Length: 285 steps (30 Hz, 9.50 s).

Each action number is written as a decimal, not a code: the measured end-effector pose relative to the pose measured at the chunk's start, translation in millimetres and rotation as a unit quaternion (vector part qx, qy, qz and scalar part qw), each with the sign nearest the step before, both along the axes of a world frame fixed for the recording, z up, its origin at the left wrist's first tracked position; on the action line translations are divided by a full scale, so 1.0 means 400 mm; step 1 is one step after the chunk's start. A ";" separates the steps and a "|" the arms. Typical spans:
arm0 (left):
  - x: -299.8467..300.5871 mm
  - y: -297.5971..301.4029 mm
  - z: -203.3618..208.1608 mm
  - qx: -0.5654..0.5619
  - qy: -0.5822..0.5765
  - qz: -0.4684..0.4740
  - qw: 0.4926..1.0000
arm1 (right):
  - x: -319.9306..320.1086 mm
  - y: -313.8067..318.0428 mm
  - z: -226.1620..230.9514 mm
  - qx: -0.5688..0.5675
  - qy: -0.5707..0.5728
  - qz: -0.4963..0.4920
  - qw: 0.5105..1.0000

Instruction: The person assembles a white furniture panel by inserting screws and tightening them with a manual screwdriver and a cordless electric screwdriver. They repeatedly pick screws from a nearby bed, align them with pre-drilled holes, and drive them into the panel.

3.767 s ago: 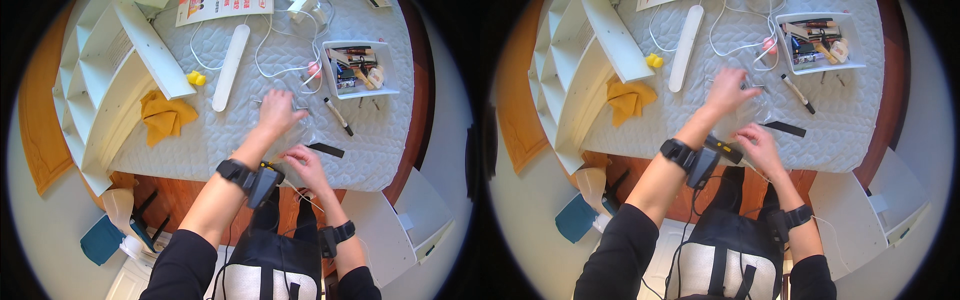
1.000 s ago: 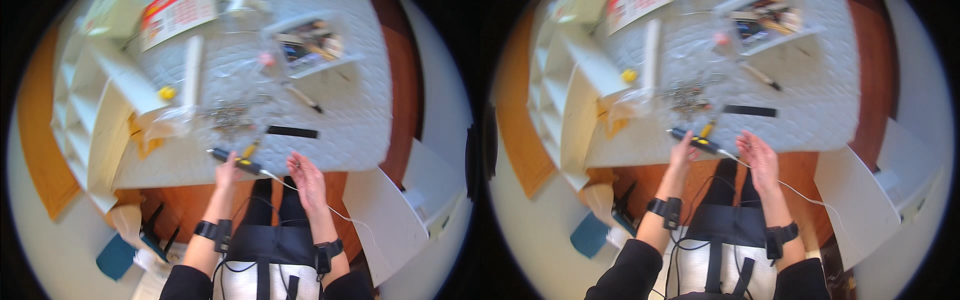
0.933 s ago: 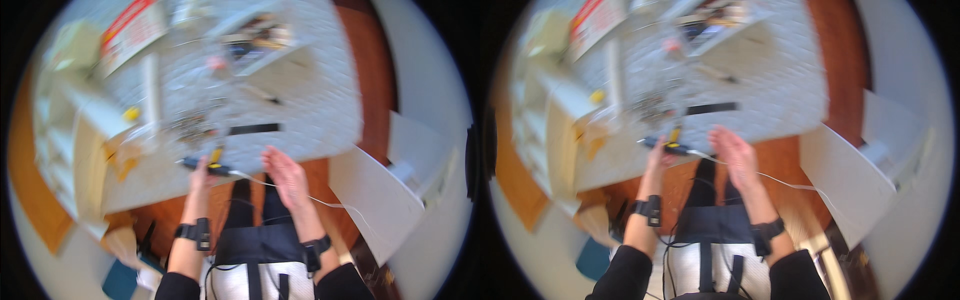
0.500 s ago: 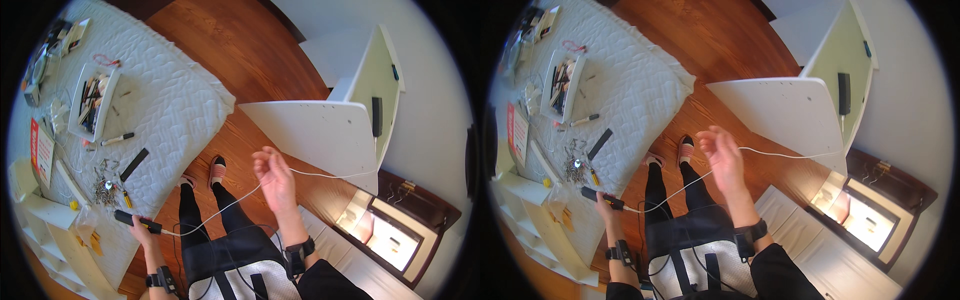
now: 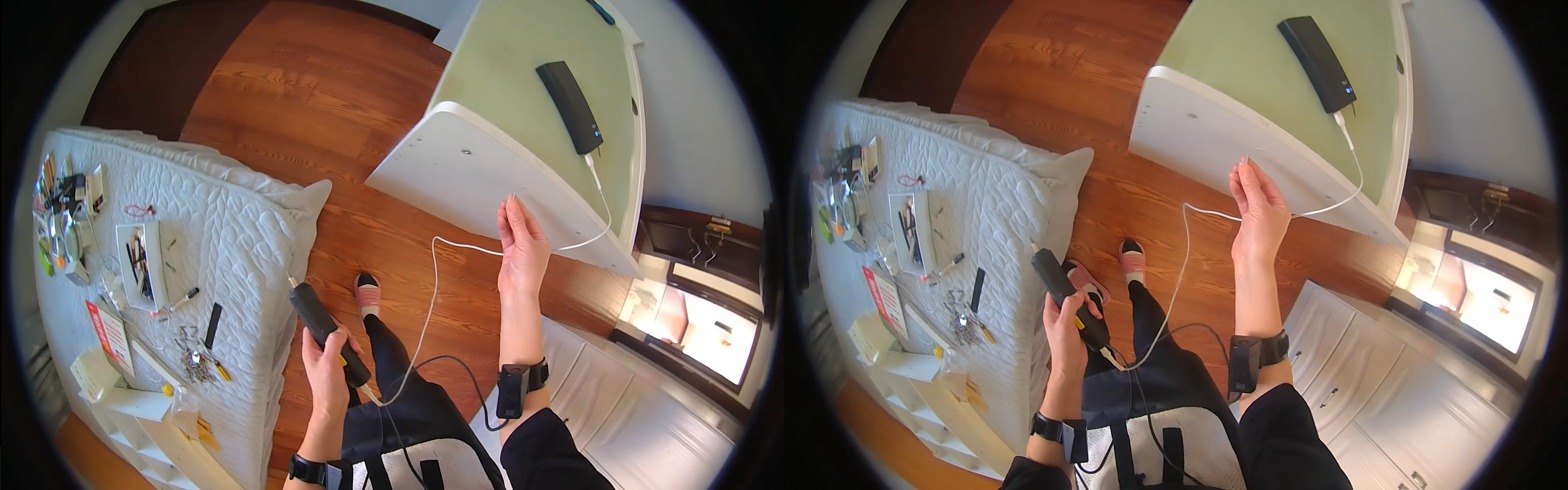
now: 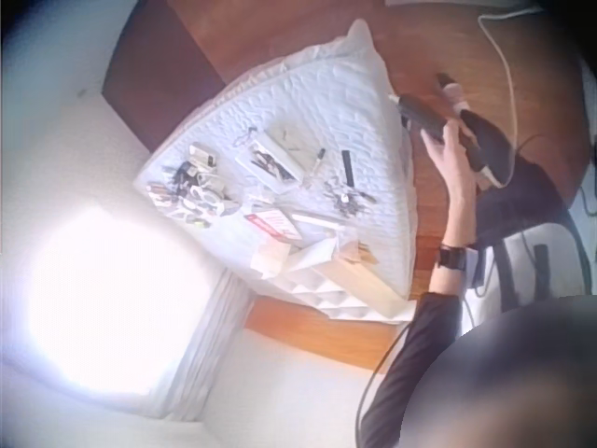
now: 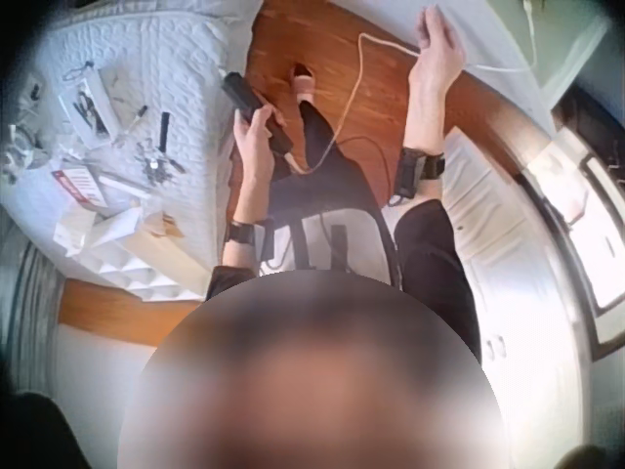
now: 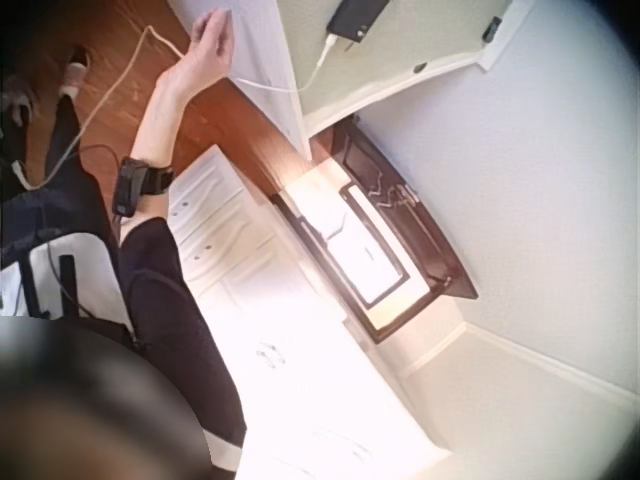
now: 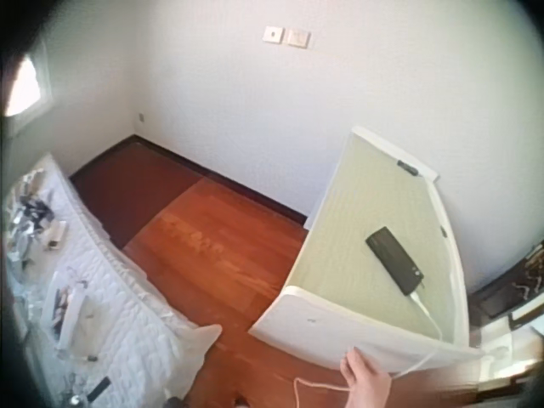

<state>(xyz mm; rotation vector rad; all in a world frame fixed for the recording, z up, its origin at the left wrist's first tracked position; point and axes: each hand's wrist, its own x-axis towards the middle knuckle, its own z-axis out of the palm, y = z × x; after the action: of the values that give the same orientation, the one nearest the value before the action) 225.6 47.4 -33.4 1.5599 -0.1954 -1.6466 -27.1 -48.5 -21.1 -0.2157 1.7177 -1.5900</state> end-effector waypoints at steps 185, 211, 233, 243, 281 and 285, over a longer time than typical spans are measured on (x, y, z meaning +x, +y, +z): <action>-0.474 -0.179 0.013 -0.422 -0.352 -0.101 0.829 | -0.127 0.069 0.049 0.143 -0.303 0.190 0.923; -0.552 -0.309 0.028 -0.406 -0.267 -0.154 0.860 | -0.193 0.026 0.067 0.094 -0.298 0.102 0.944; -0.302 -0.128 0.040 -0.337 -0.332 -0.068 0.878 | 0.001 0.063 0.054 0.245 -0.198 0.322 0.893; 0.493 0.262 -0.338 0.078 -0.353 0.337 0.869 | 0.537 0.028 -0.097 0.275 -0.174 0.530 0.783; 1.084 0.481 -0.576 0.212 -0.604 0.268 0.720 | 1.131 0.164 -0.541 0.321 -0.072 0.749 0.575; 1.080 0.456 -0.584 0.186 -0.581 0.214 0.763 | 1.139 0.167 -0.540 0.329 -0.058 0.747 0.575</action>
<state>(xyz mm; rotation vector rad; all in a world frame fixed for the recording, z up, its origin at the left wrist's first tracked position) 657.6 229.9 -267.1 2.5252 -0.1282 -0.1705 428.5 18.2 -237.2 -0.8489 1.1069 0.3167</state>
